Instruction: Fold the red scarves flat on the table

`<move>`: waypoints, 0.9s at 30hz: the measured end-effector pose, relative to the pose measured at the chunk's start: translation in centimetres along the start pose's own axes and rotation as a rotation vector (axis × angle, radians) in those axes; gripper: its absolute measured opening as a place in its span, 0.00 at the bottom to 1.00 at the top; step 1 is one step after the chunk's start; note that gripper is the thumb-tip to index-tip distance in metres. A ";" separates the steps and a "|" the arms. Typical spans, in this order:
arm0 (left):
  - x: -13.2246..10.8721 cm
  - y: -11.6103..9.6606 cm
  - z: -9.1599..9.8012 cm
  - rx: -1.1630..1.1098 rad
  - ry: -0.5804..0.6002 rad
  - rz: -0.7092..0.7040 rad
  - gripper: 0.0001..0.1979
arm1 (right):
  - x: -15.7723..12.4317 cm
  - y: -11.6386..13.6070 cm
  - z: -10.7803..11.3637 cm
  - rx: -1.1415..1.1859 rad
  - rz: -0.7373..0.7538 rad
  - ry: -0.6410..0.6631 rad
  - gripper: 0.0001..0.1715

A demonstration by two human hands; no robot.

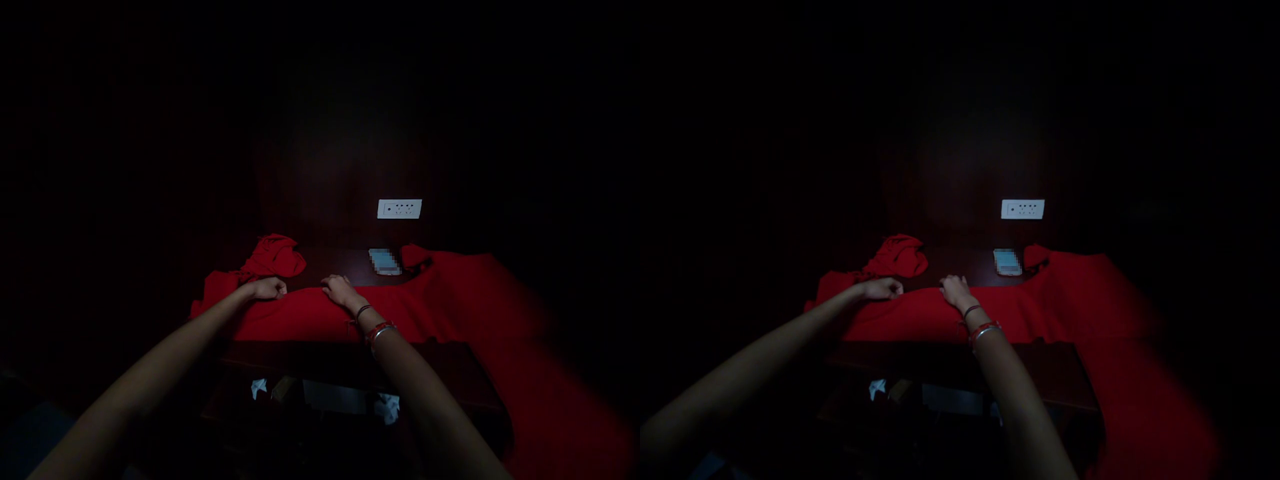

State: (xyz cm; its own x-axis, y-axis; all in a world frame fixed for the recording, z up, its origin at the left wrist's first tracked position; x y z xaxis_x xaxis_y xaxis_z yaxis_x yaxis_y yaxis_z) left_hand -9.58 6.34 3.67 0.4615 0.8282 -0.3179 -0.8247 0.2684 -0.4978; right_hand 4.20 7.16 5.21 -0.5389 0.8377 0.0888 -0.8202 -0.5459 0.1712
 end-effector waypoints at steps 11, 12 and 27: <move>-1.8 -2.1 5.7 0.336 -0.260 -0.069 0.13 | -1.0 -1.4 3.1 0.218 -0.044 -0.408 0.10; -1.9 -1.4 5.2 0.351 -0.181 -0.033 0.13 | -1.1 -1.5 3.4 0.232 -0.048 -0.433 0.10; -6.5 1.4 4.3 0.424 -0.011 0.358 0.13 | -2.1 -4.3 4.0 0.259 -0.178 -0.404 0.15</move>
State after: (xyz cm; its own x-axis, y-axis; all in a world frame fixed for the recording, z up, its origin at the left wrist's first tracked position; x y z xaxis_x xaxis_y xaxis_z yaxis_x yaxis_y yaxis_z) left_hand -15.09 3.45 8.51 0.1270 0.9085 -0.3981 -0.9898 0.1422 0.0088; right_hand 9.56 7.82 8.19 -0.2360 0.8857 0.3999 -0.7904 -0.4143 0.4512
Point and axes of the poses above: each hand's wrist, its own x-axis towards the middle knuckle, its own z-axis out of the back of the hand, y = z × x, the point moved 10 cm from there along x, towards the middle knuckle, and after that the axes turned 9 degrees about y, right-handed, at the moved point
